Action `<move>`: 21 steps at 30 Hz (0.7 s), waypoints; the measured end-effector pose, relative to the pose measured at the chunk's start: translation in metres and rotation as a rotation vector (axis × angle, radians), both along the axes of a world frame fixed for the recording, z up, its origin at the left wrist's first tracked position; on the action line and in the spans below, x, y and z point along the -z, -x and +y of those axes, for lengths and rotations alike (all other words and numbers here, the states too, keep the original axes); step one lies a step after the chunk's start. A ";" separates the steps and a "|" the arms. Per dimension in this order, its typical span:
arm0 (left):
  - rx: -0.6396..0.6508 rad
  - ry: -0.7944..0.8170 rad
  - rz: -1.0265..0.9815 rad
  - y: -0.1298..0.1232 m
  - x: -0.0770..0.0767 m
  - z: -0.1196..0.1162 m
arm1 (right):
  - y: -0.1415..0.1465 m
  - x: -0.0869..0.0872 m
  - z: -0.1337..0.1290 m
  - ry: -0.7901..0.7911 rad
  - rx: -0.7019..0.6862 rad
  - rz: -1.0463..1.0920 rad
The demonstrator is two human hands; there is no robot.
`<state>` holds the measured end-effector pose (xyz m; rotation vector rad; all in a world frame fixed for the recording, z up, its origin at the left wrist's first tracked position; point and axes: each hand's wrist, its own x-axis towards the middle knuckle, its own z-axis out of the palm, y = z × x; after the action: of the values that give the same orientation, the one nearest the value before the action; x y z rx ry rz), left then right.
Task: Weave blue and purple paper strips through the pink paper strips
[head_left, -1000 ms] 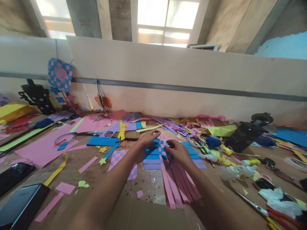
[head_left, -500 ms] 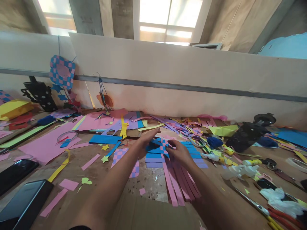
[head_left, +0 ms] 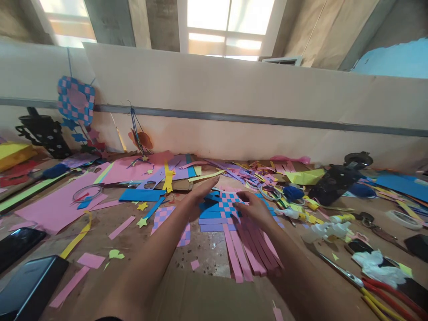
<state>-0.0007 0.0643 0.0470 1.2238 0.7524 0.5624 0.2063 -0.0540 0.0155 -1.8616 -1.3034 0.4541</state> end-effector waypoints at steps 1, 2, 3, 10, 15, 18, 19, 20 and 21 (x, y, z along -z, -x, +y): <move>-0.021 -0.010 0.005 -0.001 -0.001 0.000 | -0.003 0.000 0.000 -0.005 0.005 -0.001; -0.037 -0.016 0.015 -0.002 -0.001 0.001 | -0.006 0.000 -0.001 -0.010 0.012 -0.002; -0.045 -0.017 0.025 -0.003 -0.002 0.001 | -0.010 -0.001 -0.001 -0.013 0.020 -0.006; -0.003 0.055 0.015 -0.005 -0.001 0.006 | -0.049 -0.012 0.006 0.036 0.142 -0.132; 0.020 0.015 0.018 -0.006 0.001 0.010 | -0.070 -0.022 0.022 0.117 0.214 -0.238; -0.005 -0.008 0.068 -0.010 0.004 0.013 | -0.072 -0.020 0.029 0.146 0.183 -0.260; -0.014 -0.018 0.089 -0.011 0.006 0.014 | -0.070 -0.018 0.030 0.152 0.167 -0.260; -0.019 -0.031 0.105 -0.012 0.008 0.015 | -0.069 -0.016 0.031 0.157 0.151 -0.258; -0.021 -0.046 0.111 -0.013 0.010 0.016 | -0.067 -0.014 0.031 0.161 0.138 -0.254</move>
<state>0.0118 0.0803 0.0372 1.2991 0.8501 0.5347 0.2737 -0.0230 0.0291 -2.1849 -1.3222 0.2620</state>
